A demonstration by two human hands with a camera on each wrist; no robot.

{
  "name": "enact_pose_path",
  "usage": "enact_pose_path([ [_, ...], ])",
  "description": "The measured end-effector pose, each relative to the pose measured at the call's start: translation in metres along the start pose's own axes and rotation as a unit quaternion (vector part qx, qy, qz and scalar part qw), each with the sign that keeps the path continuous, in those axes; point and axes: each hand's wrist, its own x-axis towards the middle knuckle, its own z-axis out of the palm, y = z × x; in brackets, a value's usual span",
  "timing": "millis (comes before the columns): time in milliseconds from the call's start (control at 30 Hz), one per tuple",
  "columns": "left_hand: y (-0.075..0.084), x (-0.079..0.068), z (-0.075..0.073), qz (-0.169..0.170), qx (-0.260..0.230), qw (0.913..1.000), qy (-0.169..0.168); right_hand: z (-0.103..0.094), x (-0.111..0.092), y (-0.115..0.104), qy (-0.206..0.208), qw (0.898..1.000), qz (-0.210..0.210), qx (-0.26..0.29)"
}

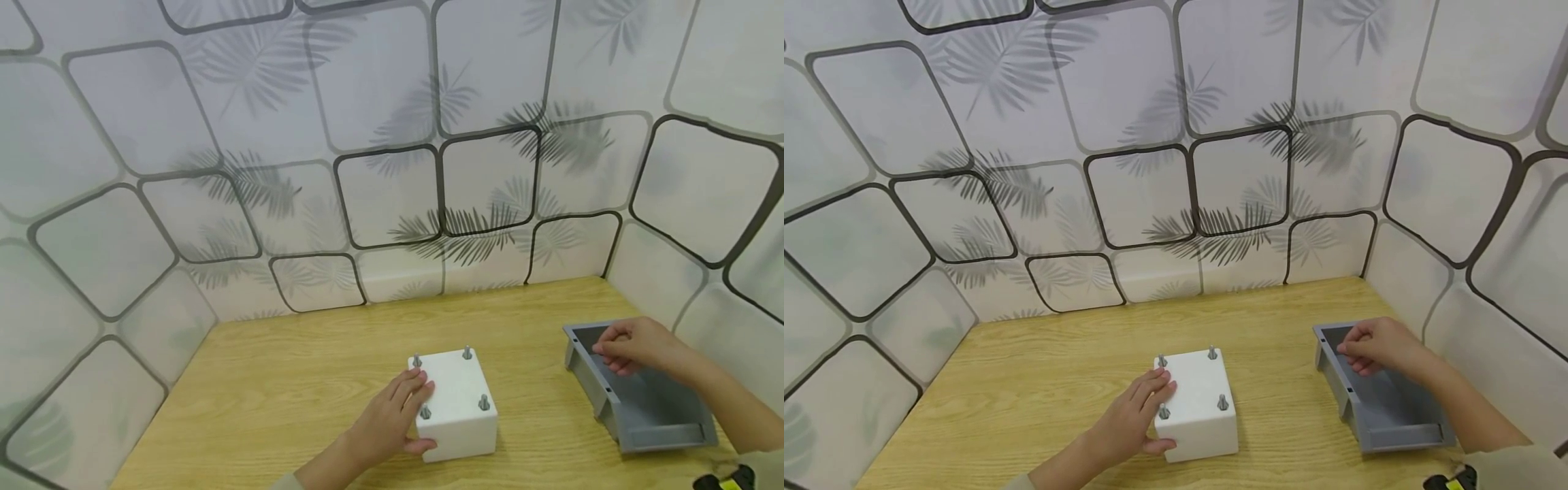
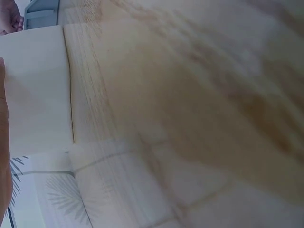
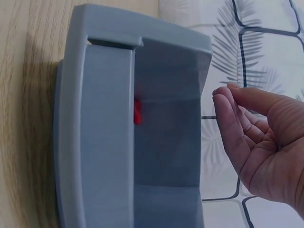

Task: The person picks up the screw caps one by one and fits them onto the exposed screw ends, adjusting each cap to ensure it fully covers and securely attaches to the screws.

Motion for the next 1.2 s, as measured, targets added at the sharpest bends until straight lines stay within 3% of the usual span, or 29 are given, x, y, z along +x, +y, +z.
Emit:
enact_pose_path([
  [867,0.000,0.000,-0.002,-0.003,0.000,1.0000,-0.009,0.019,-0.012,-0.045,0.028,0.999,0.015,0.000],
  [1200,0.001,0.000,-0.003,-0.006,0.003,0.9998,-0.017,0.030,-0.013,-0.070,0.040,0.999,-0.020,0.015],
])
